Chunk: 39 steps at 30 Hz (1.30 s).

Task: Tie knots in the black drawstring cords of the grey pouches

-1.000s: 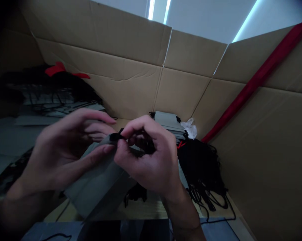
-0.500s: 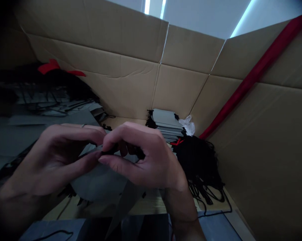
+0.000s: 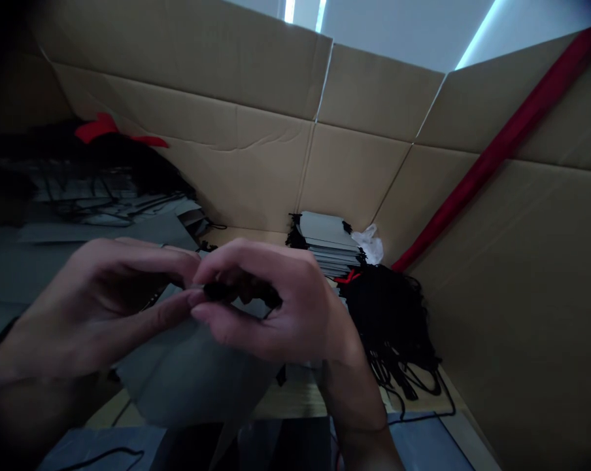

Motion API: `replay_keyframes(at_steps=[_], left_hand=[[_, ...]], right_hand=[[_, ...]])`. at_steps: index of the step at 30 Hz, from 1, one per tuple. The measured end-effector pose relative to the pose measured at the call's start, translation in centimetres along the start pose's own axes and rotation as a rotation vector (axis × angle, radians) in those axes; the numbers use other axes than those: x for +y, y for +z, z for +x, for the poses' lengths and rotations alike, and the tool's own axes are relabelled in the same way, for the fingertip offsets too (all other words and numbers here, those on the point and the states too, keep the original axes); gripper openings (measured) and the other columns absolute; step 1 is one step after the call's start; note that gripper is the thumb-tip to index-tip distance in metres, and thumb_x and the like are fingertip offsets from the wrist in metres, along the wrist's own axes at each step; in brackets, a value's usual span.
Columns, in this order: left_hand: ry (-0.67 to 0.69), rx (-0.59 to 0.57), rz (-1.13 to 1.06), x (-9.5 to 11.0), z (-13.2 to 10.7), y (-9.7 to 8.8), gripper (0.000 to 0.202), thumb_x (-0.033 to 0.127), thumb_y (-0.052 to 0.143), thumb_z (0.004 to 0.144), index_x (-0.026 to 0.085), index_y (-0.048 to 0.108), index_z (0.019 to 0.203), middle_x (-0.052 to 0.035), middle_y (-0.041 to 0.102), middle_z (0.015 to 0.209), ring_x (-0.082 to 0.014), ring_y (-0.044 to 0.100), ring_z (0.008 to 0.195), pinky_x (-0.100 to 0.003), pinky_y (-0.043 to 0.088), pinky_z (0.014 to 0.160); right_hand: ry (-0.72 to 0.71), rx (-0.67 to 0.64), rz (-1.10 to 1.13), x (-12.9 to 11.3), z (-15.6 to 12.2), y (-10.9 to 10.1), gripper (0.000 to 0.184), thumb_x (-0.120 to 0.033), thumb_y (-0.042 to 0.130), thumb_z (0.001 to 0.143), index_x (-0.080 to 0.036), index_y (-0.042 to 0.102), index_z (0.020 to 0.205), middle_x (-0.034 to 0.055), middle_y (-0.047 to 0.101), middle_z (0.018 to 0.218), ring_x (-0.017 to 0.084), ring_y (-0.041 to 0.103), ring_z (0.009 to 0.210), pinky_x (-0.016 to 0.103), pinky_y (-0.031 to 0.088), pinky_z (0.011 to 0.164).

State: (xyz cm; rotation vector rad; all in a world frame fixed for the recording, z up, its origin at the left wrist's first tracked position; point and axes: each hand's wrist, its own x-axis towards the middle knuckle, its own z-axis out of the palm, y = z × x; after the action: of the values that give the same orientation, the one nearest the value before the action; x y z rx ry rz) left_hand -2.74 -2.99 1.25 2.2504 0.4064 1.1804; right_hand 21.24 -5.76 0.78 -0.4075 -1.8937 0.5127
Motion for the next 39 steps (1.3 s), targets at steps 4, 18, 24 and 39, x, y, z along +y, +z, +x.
replay_keyframes(at_steps=[4, 18, 24, 39], left_hand=[[0.036, -0.020, 0.031, 0.1, 0.1, -0.2, 0.013, 0.019, 0.084, 0.108, 0.024, 0.085, 0.096, 0.0033, 0.080, 0.080, -0.0110, 0.069, 0.066, -0.018, 0.055, 0.062], [-0.059, 0.040, -0.203, 1.0, -0.8, 1.3, 0.018, 0.025, 0.078, 0.111, 0.024, 0.082, 0.094, 0.0013, 0.072, 0.078, -0.0156, 0.067, 0.070, -0.027, 0.055, 0.062], [-0.018, -0.022, -0.029, 0.6, -0.2, 0.7, 0.017, 0.022, 0.069, 0.115, 0.022, 0.078, 0.100, 0.0019, 0.071, 0.082, -0.0120, 0.061, 0.066, -0.022, 0.050, 0.058], [0.070, -0.099, -0.044, 0.1, 0.4, 0.5, 0.021, 0.019, 0.073, 0.113, 0.020, 0.076, 0.092, 0.0051, 0.059, 0.069, -0.0076, 0.045, 0.054, -0.020, 0.034, 0.048]], right_hand=[[-0.024, -0.033, 0.088, 0.4, 0.3, -0.2, 0.028, -0.007, 0.103, 0.088, -0.020, 0.086, 0.105, -0.0005, 0.086, 0.098, 0.011, 0.078, 0.079, 0.018, 0.064, 0.073], [0.226, 0.054, 0.155, -1.7, 0.6, 1.5, 0.045, -0.057, 0.111, 0.085, -0.023, 0.086, 0.101, 0.0023, 0.078, 0.086, 0.019, 0.076, 0.075, 0.031, 0.062, 0.062], [0.155, 0.073, 0.022, -0.9, 3.0, 1.0, 0.058, -0.063, 0.116, 0.074, -0.023, 0.089, 0.107, 0.0049, 0.081, 0.091, 0.024, 0.080, 0.086, 0.034, 0.064, 0.066], [0.075, 0.182, 0.129, 0.8, 0.1, 0.1, 0.028, -0.041, 0.111, 0.089, -0.023, 0.090, 0.089, 0.0014, 0.082, 0.082, 0.016, 0.074, 0.072, 0.026, 0.059, 0.063]])
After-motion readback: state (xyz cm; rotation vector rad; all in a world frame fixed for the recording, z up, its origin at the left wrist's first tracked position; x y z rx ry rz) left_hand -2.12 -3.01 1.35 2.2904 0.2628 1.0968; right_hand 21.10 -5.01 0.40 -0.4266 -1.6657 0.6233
